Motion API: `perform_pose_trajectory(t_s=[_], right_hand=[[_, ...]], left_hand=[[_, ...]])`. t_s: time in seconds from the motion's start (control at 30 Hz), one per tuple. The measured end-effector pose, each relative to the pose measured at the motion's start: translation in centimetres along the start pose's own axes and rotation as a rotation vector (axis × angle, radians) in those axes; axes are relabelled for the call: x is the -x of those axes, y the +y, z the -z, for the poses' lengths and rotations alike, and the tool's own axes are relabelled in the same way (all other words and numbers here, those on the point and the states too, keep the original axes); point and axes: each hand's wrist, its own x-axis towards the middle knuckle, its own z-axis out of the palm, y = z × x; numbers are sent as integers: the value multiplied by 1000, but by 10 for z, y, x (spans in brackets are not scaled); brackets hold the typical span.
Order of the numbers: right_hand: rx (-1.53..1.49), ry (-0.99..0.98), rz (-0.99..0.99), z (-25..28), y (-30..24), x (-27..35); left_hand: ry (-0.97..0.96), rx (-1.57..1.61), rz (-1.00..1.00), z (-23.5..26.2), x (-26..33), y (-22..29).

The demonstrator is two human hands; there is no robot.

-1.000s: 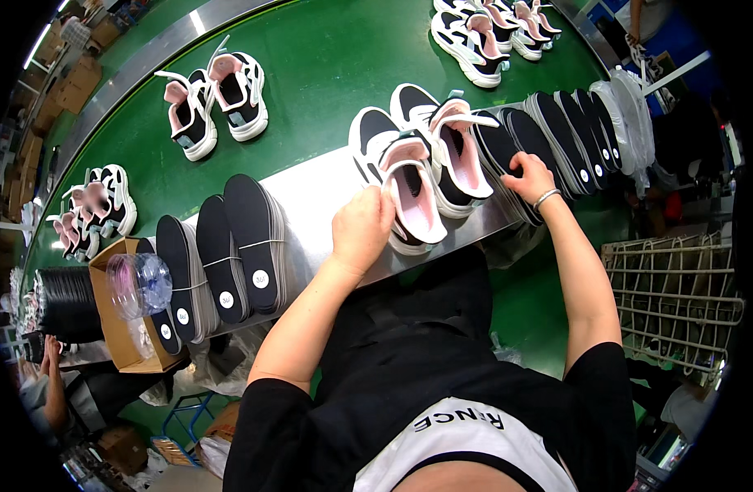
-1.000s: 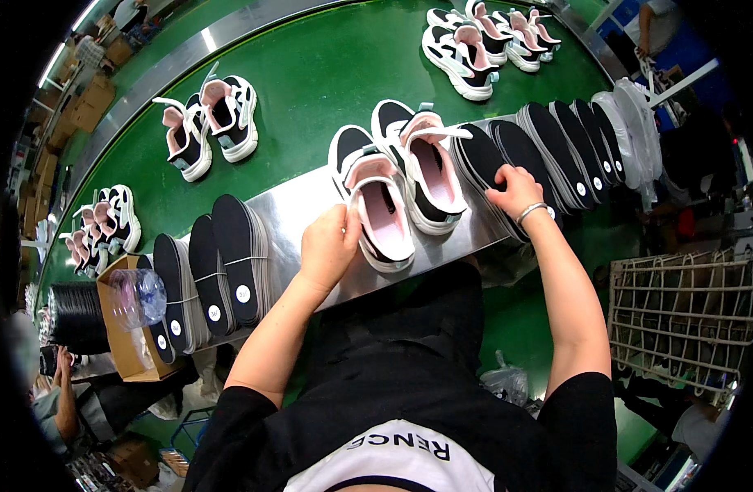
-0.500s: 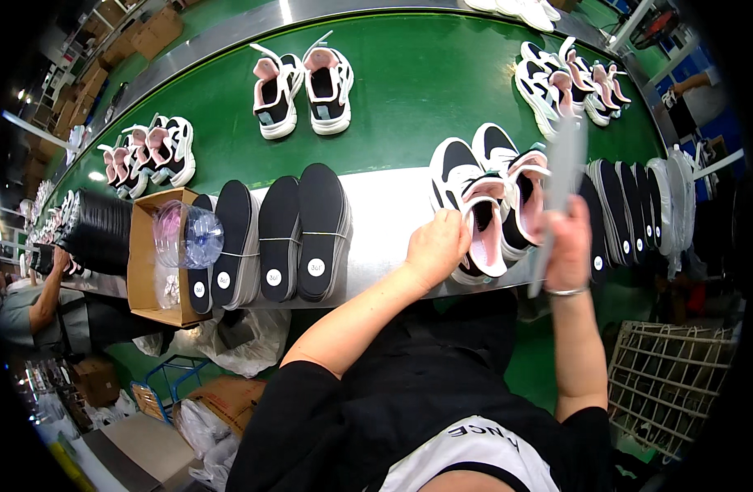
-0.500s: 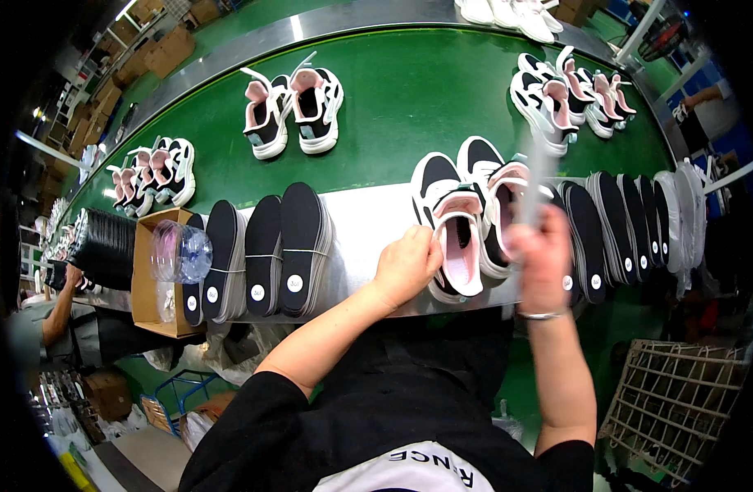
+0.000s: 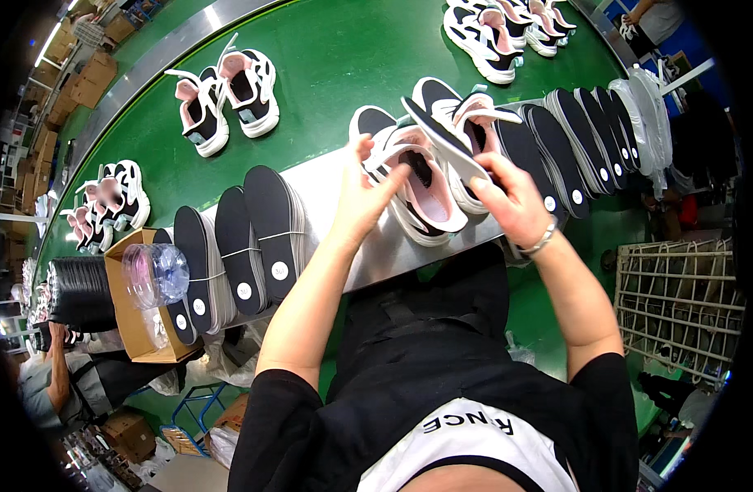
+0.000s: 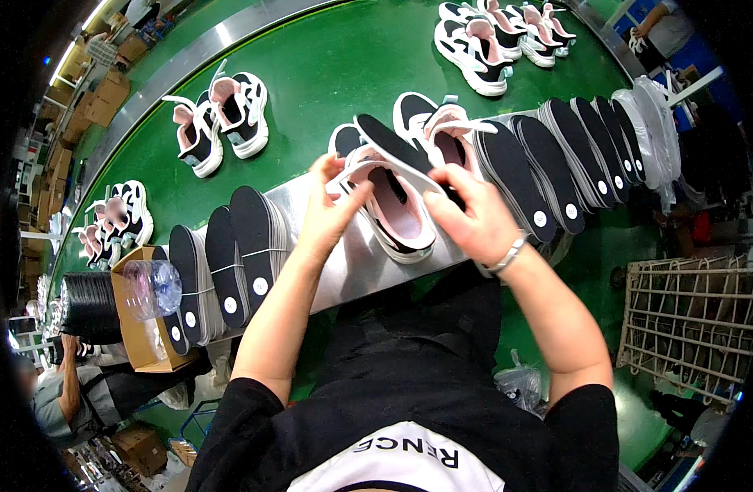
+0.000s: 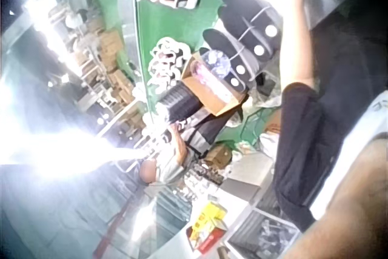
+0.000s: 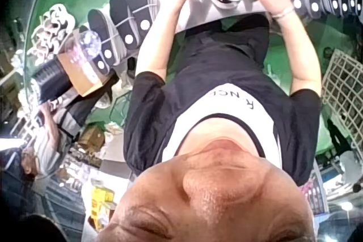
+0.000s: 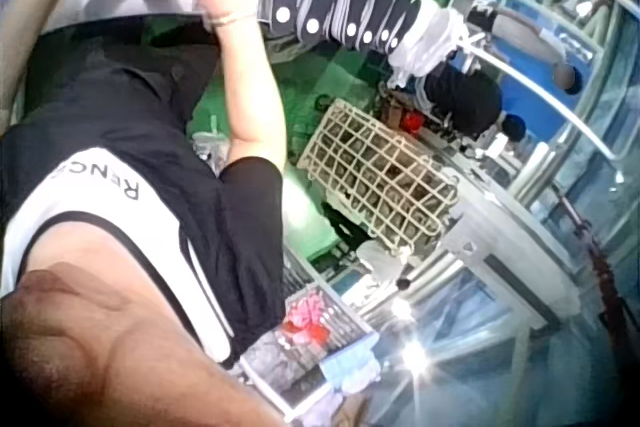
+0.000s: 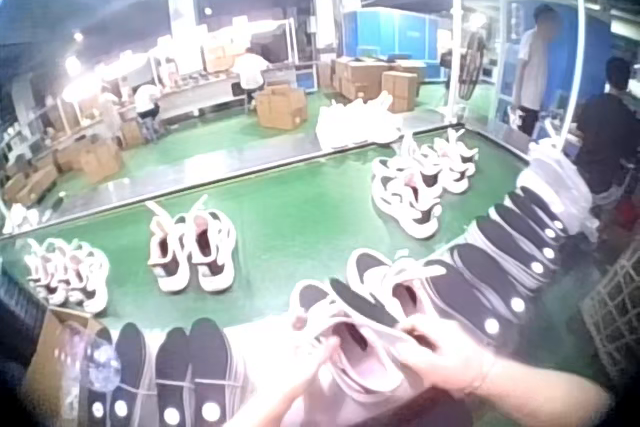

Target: The person picks up insoles from a shelf and inserts them into shoes on a workbench and conveyor belt.

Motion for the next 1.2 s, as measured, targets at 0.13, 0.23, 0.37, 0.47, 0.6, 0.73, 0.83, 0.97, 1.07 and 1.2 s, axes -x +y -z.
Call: perform_pose_trajectory(t_s=[0.13,0.23,0.37,0.47,0.6,0.73,0.83,0.97,1.07,1.2], right_hand=[[702,-130,213,29,-18,18],[1149,-350,292,25,-34,25],[1390,-468,269,-1,-37,13],[1462,-546,198,-8,-38,-6],[1506,-621,207,-25,-43,-2],[1290,-423,90,-44,21,-24],[1080,-343,61,-33,34,-20],[1094,-262,226,-20,12,1],[1346,-484,13,-4,-17,11],[1315,-492,144,4,-13,6]], left_hand=[[-23,165,-35,-21,-9,-7],[73,-61,-80,-28,-18,-6],[141,-281,-218,-35,-15,4],[167,-304,-117,-35,-12,5],[181,-290,-163,-38,-7,-7],[139,-257,-189,-50,3,-1],[170,-257,-185,-55,6,3],[198,-242,-125,-58,13,6],[214,-283,-77,-52,15,4],[260,-339,-142,-54,14,5]])
